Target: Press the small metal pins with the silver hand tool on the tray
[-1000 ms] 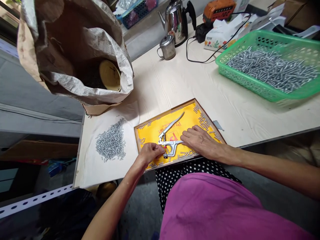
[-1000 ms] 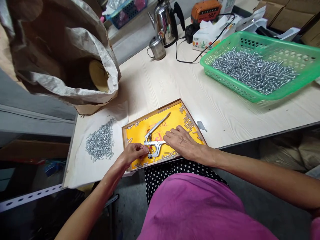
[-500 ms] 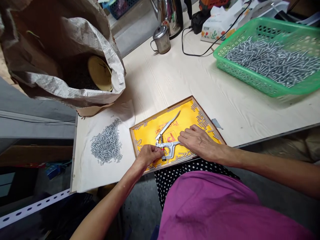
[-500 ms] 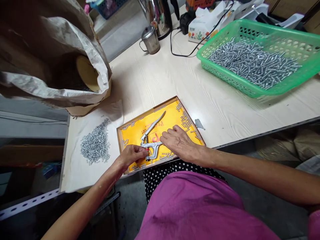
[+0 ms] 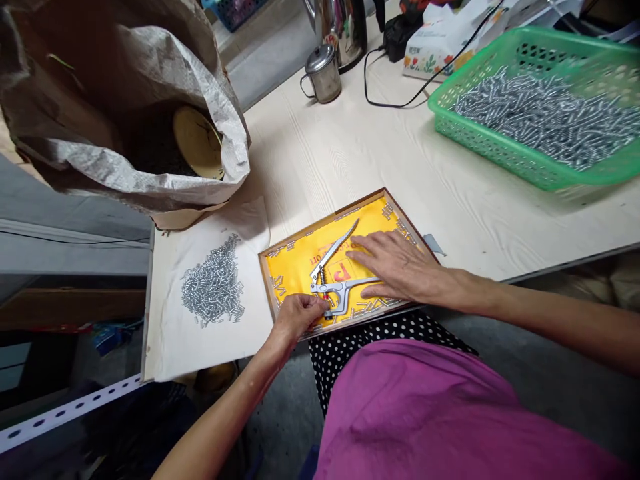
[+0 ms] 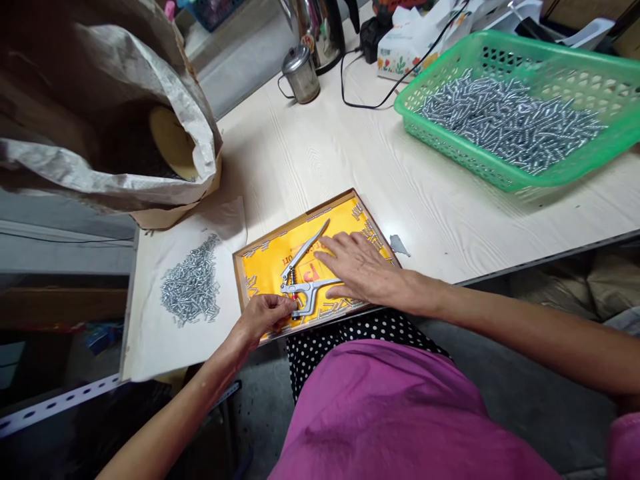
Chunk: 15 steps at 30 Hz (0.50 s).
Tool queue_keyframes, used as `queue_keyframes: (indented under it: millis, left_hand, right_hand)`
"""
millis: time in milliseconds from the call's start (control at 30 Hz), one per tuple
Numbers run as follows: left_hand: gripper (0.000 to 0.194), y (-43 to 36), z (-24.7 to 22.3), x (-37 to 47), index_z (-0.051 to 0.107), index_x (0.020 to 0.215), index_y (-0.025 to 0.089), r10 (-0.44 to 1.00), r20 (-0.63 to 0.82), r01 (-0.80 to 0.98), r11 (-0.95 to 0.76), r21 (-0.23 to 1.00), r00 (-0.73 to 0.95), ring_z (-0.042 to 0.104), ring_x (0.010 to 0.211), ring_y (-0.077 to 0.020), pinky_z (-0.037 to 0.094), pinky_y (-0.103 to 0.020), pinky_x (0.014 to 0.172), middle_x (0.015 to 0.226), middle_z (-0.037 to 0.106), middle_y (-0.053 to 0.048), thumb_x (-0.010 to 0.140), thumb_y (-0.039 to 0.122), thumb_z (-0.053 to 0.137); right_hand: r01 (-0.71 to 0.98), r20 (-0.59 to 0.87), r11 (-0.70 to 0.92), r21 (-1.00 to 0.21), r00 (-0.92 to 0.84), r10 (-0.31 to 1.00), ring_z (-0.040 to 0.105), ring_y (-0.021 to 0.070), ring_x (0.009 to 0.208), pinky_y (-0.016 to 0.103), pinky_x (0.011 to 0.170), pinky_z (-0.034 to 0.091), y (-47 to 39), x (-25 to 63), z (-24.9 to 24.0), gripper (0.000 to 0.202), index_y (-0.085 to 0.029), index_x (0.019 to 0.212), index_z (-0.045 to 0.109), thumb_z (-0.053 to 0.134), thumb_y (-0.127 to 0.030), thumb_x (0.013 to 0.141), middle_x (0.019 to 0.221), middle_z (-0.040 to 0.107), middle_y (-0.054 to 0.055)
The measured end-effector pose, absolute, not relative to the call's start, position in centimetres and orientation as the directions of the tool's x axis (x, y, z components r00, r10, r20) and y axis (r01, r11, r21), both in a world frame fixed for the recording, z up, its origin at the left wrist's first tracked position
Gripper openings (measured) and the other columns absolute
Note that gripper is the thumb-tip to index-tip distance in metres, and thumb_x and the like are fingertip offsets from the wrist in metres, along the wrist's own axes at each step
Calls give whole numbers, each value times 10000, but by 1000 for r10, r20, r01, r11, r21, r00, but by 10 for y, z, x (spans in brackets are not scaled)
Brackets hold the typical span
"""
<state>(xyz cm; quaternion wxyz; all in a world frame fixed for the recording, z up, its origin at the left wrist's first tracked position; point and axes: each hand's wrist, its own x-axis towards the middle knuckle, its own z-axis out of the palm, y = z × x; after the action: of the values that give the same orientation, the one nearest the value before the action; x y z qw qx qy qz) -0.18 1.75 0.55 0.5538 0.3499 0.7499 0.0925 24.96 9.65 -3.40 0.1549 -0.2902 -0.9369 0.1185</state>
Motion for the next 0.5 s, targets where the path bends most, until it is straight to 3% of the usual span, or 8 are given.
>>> queue_keyframes:
  millis: [67,167,333,500]
  left_hand:
    - [551,16,4,-2,631,628,156,634,-759,419,735,533,-149,361,459,-82,233,-240,470,488,464,47,504,671,784]
    - [532,14,2,-3,626,618,155,649,-748,426,721,546,-140,350,453,-76,222,-238,466,483,463,49,526,654,787]
    - [507,11,-2,-4,629,632,154,659,-738,395,722,568,-143,329,449,-71,211,-239,468,475,451,56,548,629,783]
    - [467,12,-2,-3,629,660,156,643,-752,372,739,562,-141,347,448,-75,251,-236,472,479,460,58,562,585,786]
  right_hand:
    - [518,222,810,-276,-785,578,395,390,1336,512,1012,344,111,249,-31,754,-163,1400,457,680,-614,839,1513,435,218]
    - [492,176,836,-243,-825,537,372,411,1359,529,1020,346,129,244,-29,895,-134,1418,449,680,-709,772,1495,456,227]
    - [498,107,842,-210,-844,526,499,380,1160,511,931,377,136,236,-25,883,-107,1334,530,672,-741,737,1306,591,204]
    - [515,69,844,-151,-846,529,512,337,1038,470,888,347,129,236,-16,738,-96,1202,606,699,-683,765,1139,639,166]
